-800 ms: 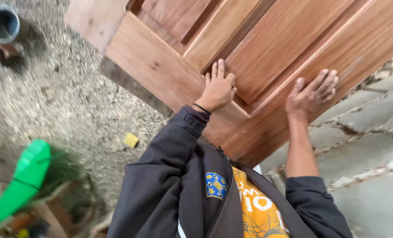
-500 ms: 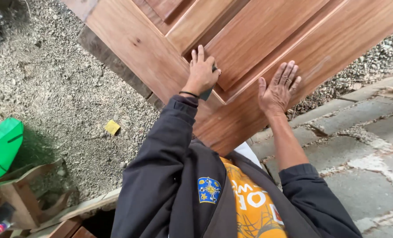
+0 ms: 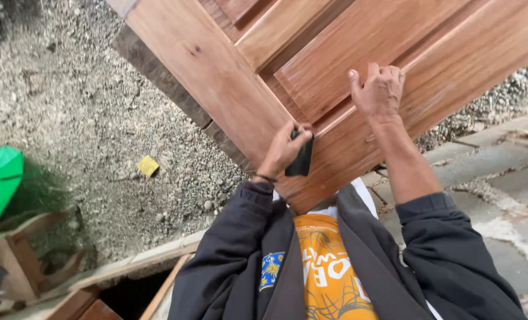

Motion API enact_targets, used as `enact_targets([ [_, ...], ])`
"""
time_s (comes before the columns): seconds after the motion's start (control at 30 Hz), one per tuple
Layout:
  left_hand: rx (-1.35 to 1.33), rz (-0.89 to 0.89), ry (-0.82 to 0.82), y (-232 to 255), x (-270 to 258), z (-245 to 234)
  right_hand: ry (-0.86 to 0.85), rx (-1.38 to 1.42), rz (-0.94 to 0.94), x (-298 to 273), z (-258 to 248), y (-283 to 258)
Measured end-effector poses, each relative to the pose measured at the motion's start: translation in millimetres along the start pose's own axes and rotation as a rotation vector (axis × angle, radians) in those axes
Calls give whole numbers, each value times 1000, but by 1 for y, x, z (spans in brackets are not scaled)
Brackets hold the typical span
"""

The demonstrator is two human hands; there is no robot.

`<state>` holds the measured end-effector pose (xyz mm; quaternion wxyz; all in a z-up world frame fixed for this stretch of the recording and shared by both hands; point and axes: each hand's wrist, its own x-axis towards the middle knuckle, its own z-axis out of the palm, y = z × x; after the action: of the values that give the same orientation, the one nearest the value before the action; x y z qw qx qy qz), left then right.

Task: Sanding a wooden door using a sanding block to smooth the surface

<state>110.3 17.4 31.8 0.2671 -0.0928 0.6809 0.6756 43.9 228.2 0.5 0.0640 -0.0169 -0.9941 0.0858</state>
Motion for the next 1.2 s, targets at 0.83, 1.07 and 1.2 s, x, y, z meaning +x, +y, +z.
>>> enact_targets([
  [0.83, -323, 122, 1042, -31, 65, 82, -367, 649, -1123, 31, -75, -16],
  [1.07, -598, 185, 992, -28, 66, 52, -27, 404, -1212, 62, -20, -42],
  [1.2, 667, -68, 1327, 24, 10, 34, -21, 220, -1257, 110, -7, -43],
])
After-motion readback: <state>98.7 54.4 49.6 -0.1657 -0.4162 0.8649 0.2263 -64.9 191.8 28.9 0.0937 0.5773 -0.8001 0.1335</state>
